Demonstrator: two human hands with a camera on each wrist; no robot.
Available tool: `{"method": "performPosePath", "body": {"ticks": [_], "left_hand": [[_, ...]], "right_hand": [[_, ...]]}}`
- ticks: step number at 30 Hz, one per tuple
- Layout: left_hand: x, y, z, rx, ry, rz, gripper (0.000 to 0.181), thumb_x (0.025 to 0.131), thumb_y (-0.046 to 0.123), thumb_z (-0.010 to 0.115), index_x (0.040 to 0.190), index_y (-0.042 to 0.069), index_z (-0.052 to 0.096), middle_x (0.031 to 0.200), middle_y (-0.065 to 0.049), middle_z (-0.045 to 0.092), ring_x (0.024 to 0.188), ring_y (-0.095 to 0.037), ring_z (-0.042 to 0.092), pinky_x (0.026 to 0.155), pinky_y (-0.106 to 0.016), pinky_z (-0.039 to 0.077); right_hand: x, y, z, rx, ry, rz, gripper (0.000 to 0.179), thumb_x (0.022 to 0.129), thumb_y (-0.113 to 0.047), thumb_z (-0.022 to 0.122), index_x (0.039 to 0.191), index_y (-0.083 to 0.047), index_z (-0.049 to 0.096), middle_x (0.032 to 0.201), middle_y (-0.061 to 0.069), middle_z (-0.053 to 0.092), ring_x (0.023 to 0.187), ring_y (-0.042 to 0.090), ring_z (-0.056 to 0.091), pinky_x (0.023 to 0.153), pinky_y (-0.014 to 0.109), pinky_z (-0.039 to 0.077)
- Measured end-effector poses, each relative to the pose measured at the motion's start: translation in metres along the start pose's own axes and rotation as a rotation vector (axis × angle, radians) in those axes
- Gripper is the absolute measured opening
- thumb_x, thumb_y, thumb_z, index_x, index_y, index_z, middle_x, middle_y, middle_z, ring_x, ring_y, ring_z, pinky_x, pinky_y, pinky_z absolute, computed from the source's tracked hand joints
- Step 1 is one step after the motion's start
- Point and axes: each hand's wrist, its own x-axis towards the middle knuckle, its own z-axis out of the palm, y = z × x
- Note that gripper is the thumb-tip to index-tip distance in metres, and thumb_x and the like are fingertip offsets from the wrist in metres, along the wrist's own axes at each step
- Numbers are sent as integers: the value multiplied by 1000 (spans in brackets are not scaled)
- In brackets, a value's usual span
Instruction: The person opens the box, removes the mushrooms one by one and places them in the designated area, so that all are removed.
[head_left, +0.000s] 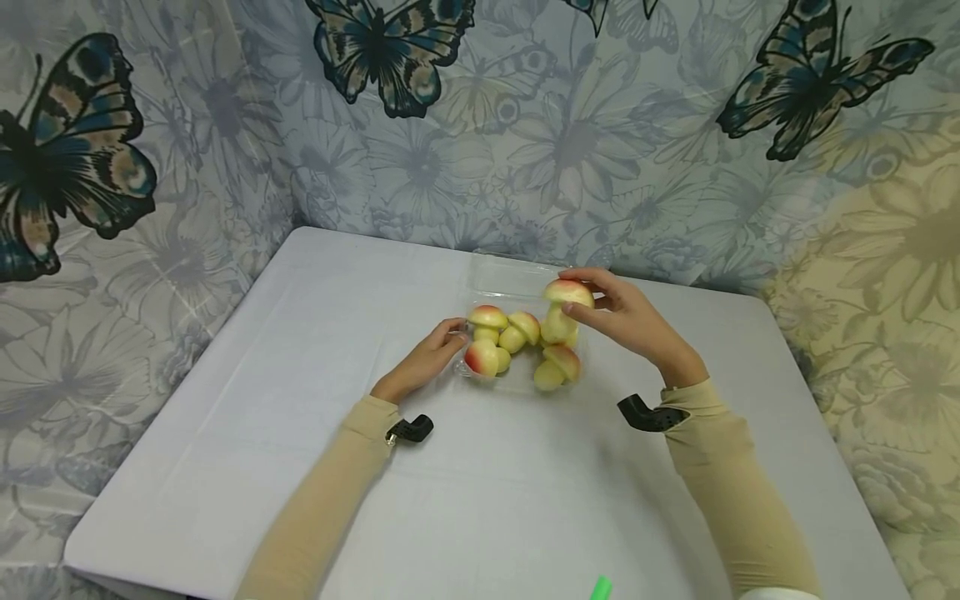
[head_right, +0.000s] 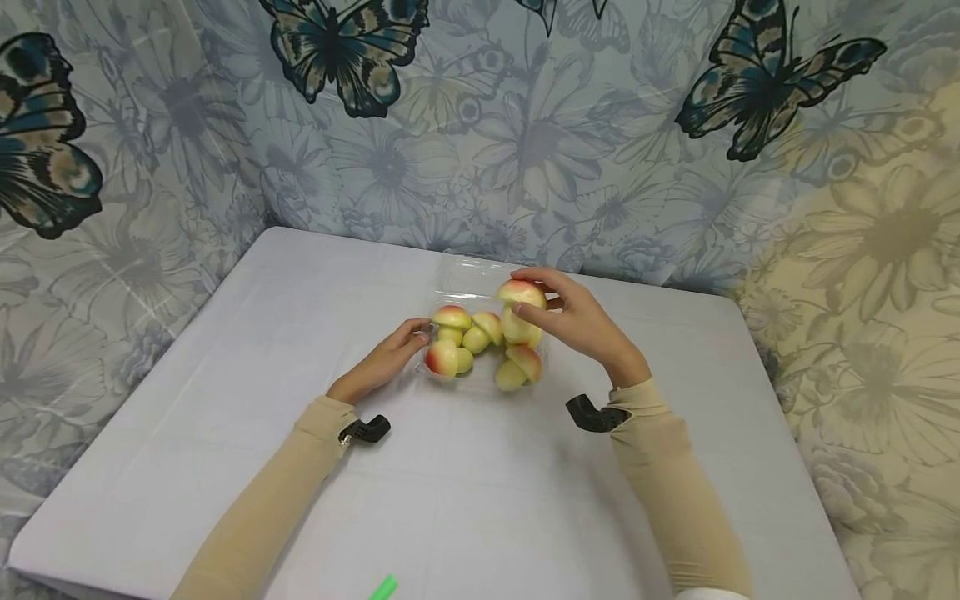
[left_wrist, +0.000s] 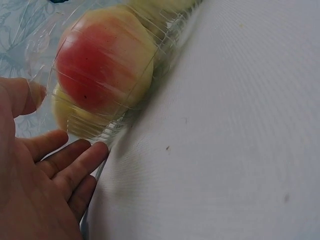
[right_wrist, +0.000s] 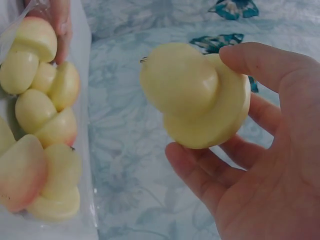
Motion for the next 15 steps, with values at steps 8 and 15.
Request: {"method": "performPosePath", "body": {"ticks": [8, 15], "left_hand": [[-1, 1, 0, 4, -1, 13, 55, 108, 43, 42, 156, 18, 33, 159, -10, 39, 143, -32, 44, 120, -52, 35], [0, 0, 0, -7, -9, 15, 56, 108, 45, 42, 156, 19, 33, 159, -10, 39, 144, -32, 43, 120, -52, 34]], "right_hand": [[-2, 0, -9, -13, 28, -10, 45, 101, -19, 63, 144, -10, 53, 138, 10, 57, 109, 4, 59, 90, 17, 51], [-4, 4, -17, -15, 37, 51, 49, 102, -22, 63, 148, -15, 50, 140, 10, 56, 107, 6, 61, 86, 18, 53]]}}
